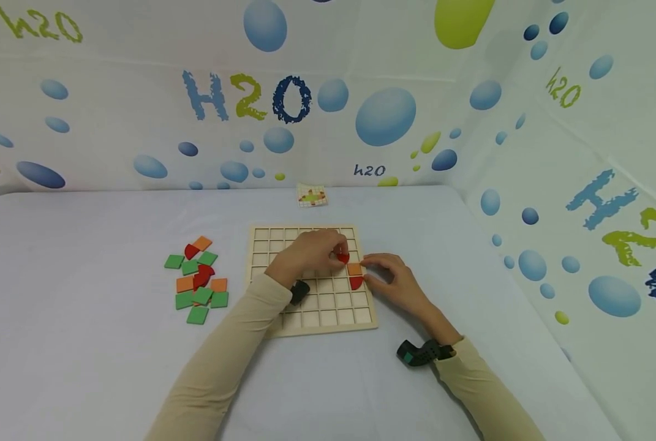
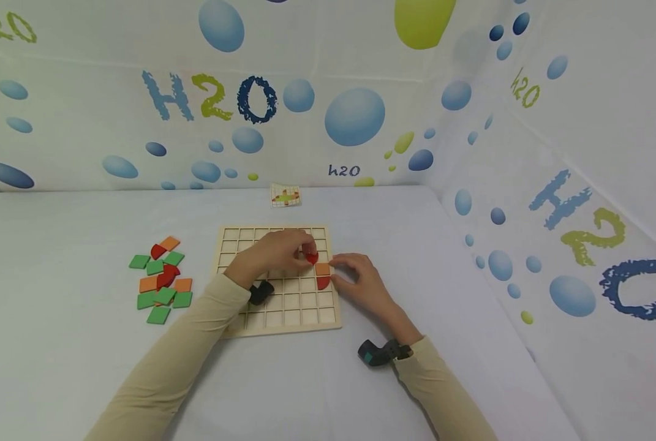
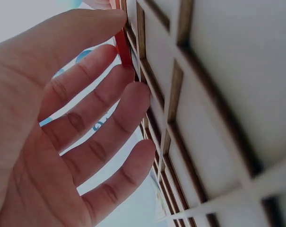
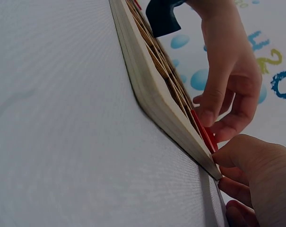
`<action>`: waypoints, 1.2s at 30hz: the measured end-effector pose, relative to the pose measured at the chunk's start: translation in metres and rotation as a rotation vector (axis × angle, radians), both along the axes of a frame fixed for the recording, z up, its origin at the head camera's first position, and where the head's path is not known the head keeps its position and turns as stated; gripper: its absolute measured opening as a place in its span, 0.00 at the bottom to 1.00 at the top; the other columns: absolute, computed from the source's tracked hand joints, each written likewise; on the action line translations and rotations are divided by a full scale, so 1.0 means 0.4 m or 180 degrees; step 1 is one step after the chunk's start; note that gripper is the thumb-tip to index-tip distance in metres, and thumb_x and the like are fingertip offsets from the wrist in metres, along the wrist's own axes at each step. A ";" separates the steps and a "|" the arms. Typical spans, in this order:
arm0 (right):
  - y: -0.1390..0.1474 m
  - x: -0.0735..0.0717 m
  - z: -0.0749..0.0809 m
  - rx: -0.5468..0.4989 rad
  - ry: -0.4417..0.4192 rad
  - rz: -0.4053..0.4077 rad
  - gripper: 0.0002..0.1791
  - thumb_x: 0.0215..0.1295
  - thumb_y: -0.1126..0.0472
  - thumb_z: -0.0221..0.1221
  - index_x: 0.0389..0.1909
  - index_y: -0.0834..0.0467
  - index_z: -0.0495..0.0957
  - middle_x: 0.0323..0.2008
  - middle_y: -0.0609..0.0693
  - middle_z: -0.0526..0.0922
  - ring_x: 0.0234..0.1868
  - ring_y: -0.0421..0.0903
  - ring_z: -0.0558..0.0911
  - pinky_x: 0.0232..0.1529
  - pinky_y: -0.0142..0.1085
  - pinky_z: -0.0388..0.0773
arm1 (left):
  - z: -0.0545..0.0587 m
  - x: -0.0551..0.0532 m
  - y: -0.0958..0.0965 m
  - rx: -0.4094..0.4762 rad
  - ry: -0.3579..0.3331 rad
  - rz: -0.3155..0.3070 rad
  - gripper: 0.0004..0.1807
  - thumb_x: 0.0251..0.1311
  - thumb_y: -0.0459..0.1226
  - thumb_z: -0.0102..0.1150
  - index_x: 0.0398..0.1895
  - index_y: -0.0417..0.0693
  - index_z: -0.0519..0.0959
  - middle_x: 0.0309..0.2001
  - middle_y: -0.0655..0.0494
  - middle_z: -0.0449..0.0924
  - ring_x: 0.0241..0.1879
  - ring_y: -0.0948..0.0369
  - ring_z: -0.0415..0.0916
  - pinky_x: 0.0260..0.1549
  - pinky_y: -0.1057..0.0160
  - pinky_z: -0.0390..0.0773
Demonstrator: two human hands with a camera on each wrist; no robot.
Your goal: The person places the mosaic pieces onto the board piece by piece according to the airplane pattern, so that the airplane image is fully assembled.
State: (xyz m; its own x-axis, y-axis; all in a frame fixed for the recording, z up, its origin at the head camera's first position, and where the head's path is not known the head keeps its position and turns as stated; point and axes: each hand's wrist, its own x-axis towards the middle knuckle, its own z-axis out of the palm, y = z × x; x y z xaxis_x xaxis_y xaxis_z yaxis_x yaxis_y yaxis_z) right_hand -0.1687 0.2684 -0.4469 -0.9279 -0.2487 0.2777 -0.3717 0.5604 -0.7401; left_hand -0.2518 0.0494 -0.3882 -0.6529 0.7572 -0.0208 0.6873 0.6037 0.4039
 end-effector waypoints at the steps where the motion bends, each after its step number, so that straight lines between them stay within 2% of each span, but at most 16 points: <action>1: 0.001 0.000 -0.001 -0.0008 -0.0003 -0.0001 0.16 0.63 0.66 0.63 0.52 0.61 0.80 0.58 0.57 0.78 0.64 0.55 0.69 0.64 0.53 0.63 | -0.001 0.000 0.003 -0.0016 0.0031 0.0013 0.09 0.61 0.40 0.64 0.42 0.49 0.81 0.42 0.56 0.79 0.39 0.60 0.75 0.41 0.59 0.76; 5: 0.002 -0.001 -0.002 -0.0051 -0.0009 0.0019 0.16 0.64 0.65 0.63 0.53 0.61 0.80 0.58 0.58 0.78 0.63 0.56 0.69 0.64 0.54 0.62 | -0.005 -0.001 0.010 -0.0051 0.0111 0.0050 0.09 0.61 0.41 0.64 0.41 0.49 0.81 0.41 0.56 0.80 0.40 0.60 0.76 0.41 0.59 0.77; 10: 0.000 -0.003 -0.003 -0.0030 -0.0010 -0.0001 0.16 0.64 0.65 0.63 0.52 0.61 0.80 0.58 0.57 0.78 0.63 0.55 0.69 0.64 0.53 0.63 | -0.002 -0.003 0.010 -0.0084 0.0101 0.0080 0.09 0.62 0.42 0.64 0.42 0.49 0.81 0.42 0.56 0.80 0.41 0.60 0.76 0.43 0.59 0.77; 17: -0.002 -0.006 -0.005 0.0048 0.0027 -0.0014 0.16 0.63 0.65 0.63 0.52 0.61 0.80 0.58 0.57 0.78 0.63 0.56 0.69 0.64 0.54 0.63 | 0.003 -0.008 0.008 -0.0152 0.0082 -0.0027 0.18 0.63 0.38 0.62 0.56 0.54 0.79 0.52 0.55 0.76 0.49 0.57 0.76 0.50 0.55 0.75; 19: -0.003 -0.006 -0.005 0.0055 0.0031 -0.0011 0.16 0.63 0.65 0.63 0.52 0.61 0.80 0.58 0.57 0.77 0.63 0.57 0.69 0.64 0.55 0.63 | 0.003 -0.010 0.008 -0.0179 0.0105 -0.0067 0.19 0.63 0.37 0.62 0.57 0.56 0.80 0.53 0.55 0.76 0.50 0.57 0.76 0.52 0.55 0.75; 25: -0.003 -0.008 -0.004 0.0034 0.0026 -0.0020 0.16 0.63 0.65 0.63 0.52 0.60 0.80 0.58 0.57 0.78 0.63 0.56 0.69 0.64 0.55 0.62 | -0.003 -0.016 0.007 -0.0120 0.0157 -0.0080 0.14 0.65 0.36 0.60 0.53 0.50 0.82 0.46 0.54 0.78 0.42 0.59 0.75 0.48 0.58 0.75; 30: -0.003 -0.008 -0.006 0.0035 0.0026 -0.0022 0.16 0.63 0.66 0.64 0.52 0.61 0.80 0.58 0.57 0.78 0.63 0.56 0.69 0.64 0.54 0.62 | -0.007 -0.021 0.010 -0.0111 0.0226 -0.0089 0.13 0.65 0.38 0.60 0.51 0.48 0.82 0.44 0.53 0.79 0.40 0.59 0.75 0.45 0.59 0.76; 36: -0.003 -0.009 -0.010 0.0037 0.0025 -0.0028 0.16 0.63 0.66 0.63 0.52 0.61 0.80 0.58 0.57 0.78 0.63 0.56 0.69 0.64 0.54 0.62 | -0.011 -0.021 0.024 -0.0200 0.0253 -0.0008 0.12 0.65 0.40 0.61 0.49 0.49 0.83 0.40 0.55 0.80 0.40 0.60 0.74 0.51 0.50 0.71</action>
